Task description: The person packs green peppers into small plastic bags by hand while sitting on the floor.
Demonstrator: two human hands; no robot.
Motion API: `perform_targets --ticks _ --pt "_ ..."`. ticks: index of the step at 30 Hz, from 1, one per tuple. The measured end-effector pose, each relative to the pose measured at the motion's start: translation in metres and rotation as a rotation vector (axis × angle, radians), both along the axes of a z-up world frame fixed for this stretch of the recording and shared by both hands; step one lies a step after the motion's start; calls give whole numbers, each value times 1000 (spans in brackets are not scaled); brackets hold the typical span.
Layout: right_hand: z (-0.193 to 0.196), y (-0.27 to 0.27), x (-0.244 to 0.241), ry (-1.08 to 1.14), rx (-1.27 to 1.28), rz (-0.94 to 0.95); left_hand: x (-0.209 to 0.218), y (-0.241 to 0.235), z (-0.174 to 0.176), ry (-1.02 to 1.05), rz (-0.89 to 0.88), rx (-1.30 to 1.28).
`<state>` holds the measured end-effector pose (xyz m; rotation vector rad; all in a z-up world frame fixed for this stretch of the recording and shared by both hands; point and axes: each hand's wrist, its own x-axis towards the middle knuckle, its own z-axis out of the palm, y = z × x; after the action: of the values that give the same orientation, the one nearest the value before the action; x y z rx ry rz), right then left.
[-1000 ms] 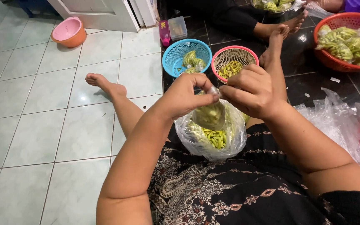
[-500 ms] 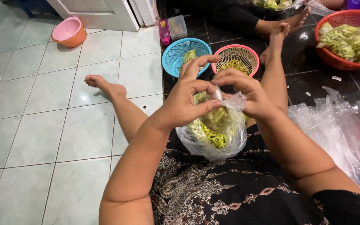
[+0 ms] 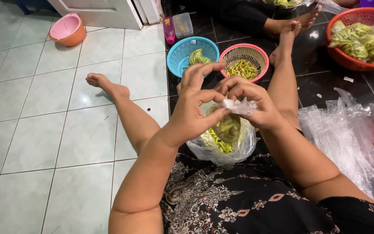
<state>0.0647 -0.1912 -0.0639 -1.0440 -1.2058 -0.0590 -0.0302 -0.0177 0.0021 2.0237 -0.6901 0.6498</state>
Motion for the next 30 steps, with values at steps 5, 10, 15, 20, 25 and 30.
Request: perform_targets --ticks 5,10,15,20,25,30 --pt "7 -8 0 -123 -17 -81 -11 -10 -5 -139 217 57" --pt "20 -7 -11 -354 17 -203 -10 -18 -18 -353 364 -30" --pt "38 -8 -29 -585 -27 -387 -7 -28 -36 -522 552 -64" --pt "34 -5 -37 -590 -146 -520 5 -28 -61 -594 667 -129" --pt "-4 -1 -14 -18 -362 -285 15 -24 -72 -693 588 -50" --pt "-36 9 -2 242 -391 -148 22 -23 -106 -599 579 -48"
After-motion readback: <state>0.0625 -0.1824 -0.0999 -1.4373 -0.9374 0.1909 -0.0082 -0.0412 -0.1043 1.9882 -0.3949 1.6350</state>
